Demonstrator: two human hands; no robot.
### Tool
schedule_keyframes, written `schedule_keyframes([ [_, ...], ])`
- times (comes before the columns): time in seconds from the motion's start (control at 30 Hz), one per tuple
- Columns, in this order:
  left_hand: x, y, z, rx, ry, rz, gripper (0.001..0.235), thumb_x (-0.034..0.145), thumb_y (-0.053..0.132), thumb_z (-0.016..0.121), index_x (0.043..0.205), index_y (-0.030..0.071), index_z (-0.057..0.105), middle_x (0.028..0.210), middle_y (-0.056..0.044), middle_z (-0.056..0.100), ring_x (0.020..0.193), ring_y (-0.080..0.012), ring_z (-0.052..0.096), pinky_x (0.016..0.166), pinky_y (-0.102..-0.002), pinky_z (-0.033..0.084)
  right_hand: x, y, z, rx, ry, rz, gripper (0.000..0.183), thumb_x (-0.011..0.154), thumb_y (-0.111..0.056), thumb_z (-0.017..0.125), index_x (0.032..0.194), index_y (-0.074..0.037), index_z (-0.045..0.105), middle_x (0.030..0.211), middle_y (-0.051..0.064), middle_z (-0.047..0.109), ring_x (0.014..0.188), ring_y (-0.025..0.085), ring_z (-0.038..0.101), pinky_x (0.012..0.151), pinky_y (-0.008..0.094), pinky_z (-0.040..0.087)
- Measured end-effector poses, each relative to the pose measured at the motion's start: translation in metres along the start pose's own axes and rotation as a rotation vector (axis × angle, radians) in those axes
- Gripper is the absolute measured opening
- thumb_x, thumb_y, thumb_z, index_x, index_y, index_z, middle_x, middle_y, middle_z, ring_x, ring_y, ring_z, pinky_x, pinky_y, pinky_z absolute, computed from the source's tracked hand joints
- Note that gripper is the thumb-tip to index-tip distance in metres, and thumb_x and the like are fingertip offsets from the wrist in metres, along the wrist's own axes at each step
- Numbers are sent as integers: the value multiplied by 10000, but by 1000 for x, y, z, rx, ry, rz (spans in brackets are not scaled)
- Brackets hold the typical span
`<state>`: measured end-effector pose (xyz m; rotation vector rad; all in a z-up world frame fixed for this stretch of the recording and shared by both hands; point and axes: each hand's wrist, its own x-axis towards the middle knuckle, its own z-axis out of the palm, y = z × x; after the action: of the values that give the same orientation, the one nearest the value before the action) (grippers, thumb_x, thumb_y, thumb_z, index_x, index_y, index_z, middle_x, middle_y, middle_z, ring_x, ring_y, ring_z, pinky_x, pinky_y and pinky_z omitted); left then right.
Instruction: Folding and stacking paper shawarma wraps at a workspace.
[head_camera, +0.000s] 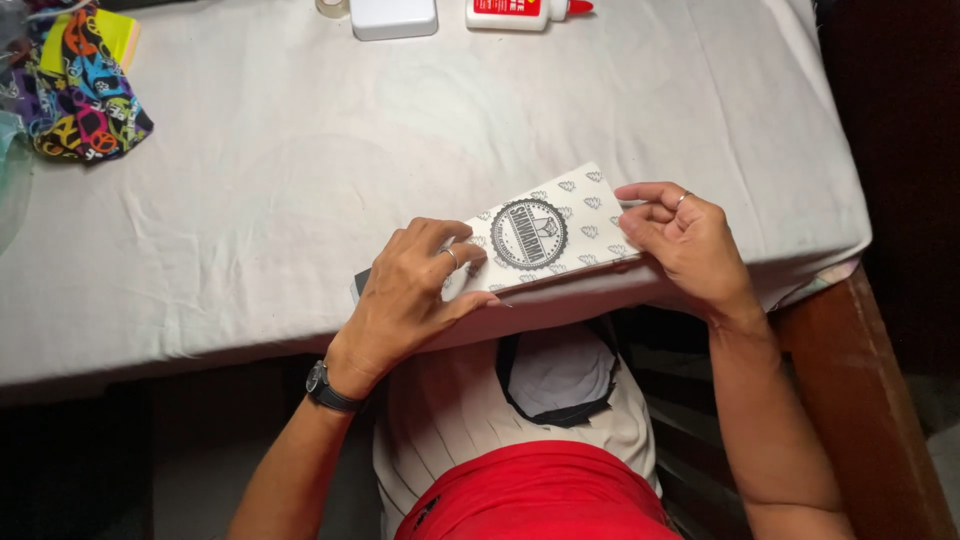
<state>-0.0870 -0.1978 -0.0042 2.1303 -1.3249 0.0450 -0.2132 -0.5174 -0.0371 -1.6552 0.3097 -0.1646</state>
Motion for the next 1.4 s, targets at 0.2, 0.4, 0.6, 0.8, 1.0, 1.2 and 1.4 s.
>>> schedule_keyframes([
  [0.2, 3, -3, 0, -38, 31, -48, 329, 853, 333, 854, 1058, 94, 758, 1083, -136, 702, 1033, -282, 678, 861, -374, 555, -20, -23, 15, -333, 205, -152, 230, 1023, -128, 728, 1231, -30, 720, 998, 136, 716, 828, 164, 711, 811, 298, 612],
  [0.4, 3, -5, 14, 90, 146, -5, 68, 958, 149, 735, 924, 90, 727, 805, -99, 703, 798, -264, 744, 718, -340, 604, -43, -45, 63, -845, 354, -748, 33, 1003, -54, 795, 1026, -34, 783, 1087, 117, 693, 983, 294, 707, 854, 408, 592],
  [0.6, -5, 19, 38, 553, 551, 135, 119, 1008, 221, 667, 939, 124, 677, 949, -70, 676, 847, -270, 650, 800, -440, 524, -22, -24, 105, -888, 50, -897, 144, 957, -201, 722, 975, -59, 722, 945, 122, 632, 916, 348, 619, 801, 469, 525],
  [0.8, -18, 38, 69, 321, 677, 320, 124, 991, 10, 621, 1019, -24, 737, 896, -184, 656, 759, -320, 680, 745, -405, 567, -5, -6, 106, -843, 47, -850, 152, 978, -227, 694, 900, -103, 655, 812, 92, 551, 817, 349, 615, 753, 447, 521],
  [1.0, -23, 9, 64, 439, 582, 104, 156, 1027, 145, 595, 1006, 45, 713, 877, -111, 621, 709, -292, 588, 585, -386, 470, -3, 1, 103, -842, 29, -772, 127, 954, -207, 739, 900, -114, 673, 739, 96, 520, 757, 368, 612, 720, 459, 519],
  [1.2, -23, -2, 32, 75, 375, -175, 239, 930, 330, 734, 890, 107, 657, 831, -35, 553, 754, -288, 548, 701, -415, 415, 0, -15, 62, -899, 48, -696, 153, 915, -276, 773, 890, -150, 689, 764, 62, 567, 786, 318, 596, 790, 430, 505],
  [1.4, -23, -8, 39, 1, 395, -253, 159, 839, 218, 793, 880, 129, 667, 886, -18, 612, 760, -266, 506, 720, -424, 348, 53, -44, -21, -940, 225, -321, 79, 864, -39, 800, 932, -57, 764, 961, 75, 720, 995, 211, 644, 974, 322, 477],
])
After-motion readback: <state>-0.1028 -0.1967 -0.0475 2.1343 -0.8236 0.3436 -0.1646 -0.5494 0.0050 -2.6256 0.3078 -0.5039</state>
